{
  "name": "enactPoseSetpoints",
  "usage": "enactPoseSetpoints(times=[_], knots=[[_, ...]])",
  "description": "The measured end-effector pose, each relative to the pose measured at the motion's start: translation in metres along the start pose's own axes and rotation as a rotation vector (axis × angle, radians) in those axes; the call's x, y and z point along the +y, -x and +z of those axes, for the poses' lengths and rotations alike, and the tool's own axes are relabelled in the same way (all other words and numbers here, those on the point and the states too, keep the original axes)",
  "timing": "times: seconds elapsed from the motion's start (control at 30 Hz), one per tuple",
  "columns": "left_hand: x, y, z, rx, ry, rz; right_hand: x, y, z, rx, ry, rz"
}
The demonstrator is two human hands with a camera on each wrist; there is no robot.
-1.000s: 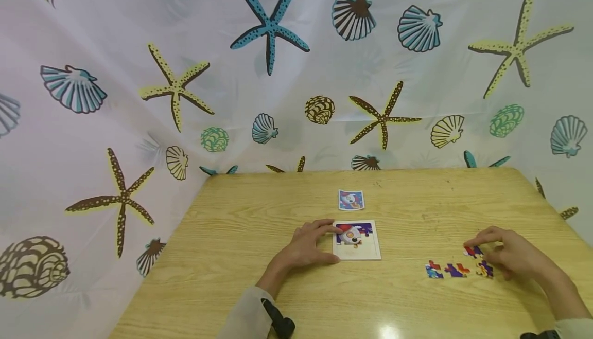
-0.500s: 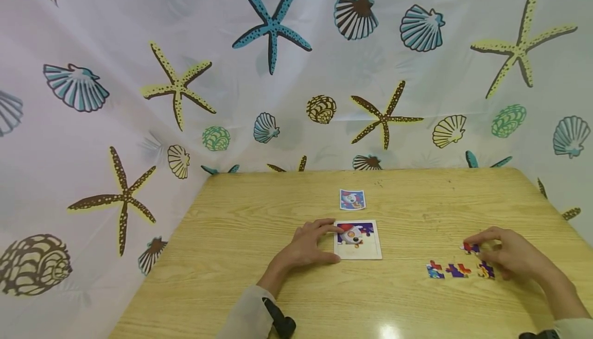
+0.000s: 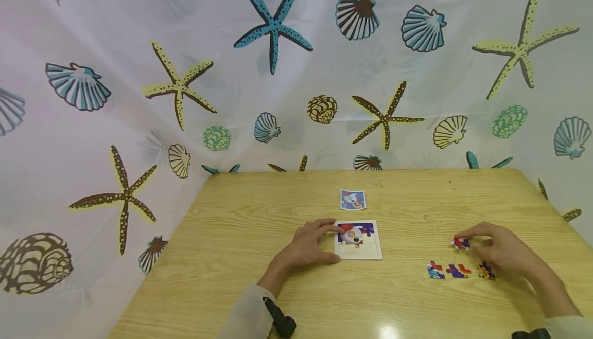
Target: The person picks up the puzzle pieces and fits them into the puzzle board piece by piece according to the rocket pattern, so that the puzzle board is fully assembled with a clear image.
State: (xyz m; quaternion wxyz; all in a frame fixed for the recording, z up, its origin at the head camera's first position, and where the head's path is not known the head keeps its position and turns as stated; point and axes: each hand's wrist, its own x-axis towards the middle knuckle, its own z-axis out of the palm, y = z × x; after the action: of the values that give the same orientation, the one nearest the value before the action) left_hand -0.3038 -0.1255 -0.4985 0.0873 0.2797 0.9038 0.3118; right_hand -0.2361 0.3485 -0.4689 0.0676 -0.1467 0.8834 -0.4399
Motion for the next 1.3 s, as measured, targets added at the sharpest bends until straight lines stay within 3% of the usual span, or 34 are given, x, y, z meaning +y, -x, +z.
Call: enactPoseSetpoints(times=[0.37,0.67,1.3], knots=[[0.0,0.0,0.0,0.001,0.0,-0.005,-0.023,-0.024,0.017,-0.017,-0.048,-0.011],[-0.001,0.0,0.001,-0.001,-0.009,-0.01,-0.039,-0.04,0.033,-0.017,-0.008,-0.121],[0.002,0.0,0.001,-0.002,0.006,-0.019,-0.063,-0.068,0.065,-0.029,0.035,-0.119]])
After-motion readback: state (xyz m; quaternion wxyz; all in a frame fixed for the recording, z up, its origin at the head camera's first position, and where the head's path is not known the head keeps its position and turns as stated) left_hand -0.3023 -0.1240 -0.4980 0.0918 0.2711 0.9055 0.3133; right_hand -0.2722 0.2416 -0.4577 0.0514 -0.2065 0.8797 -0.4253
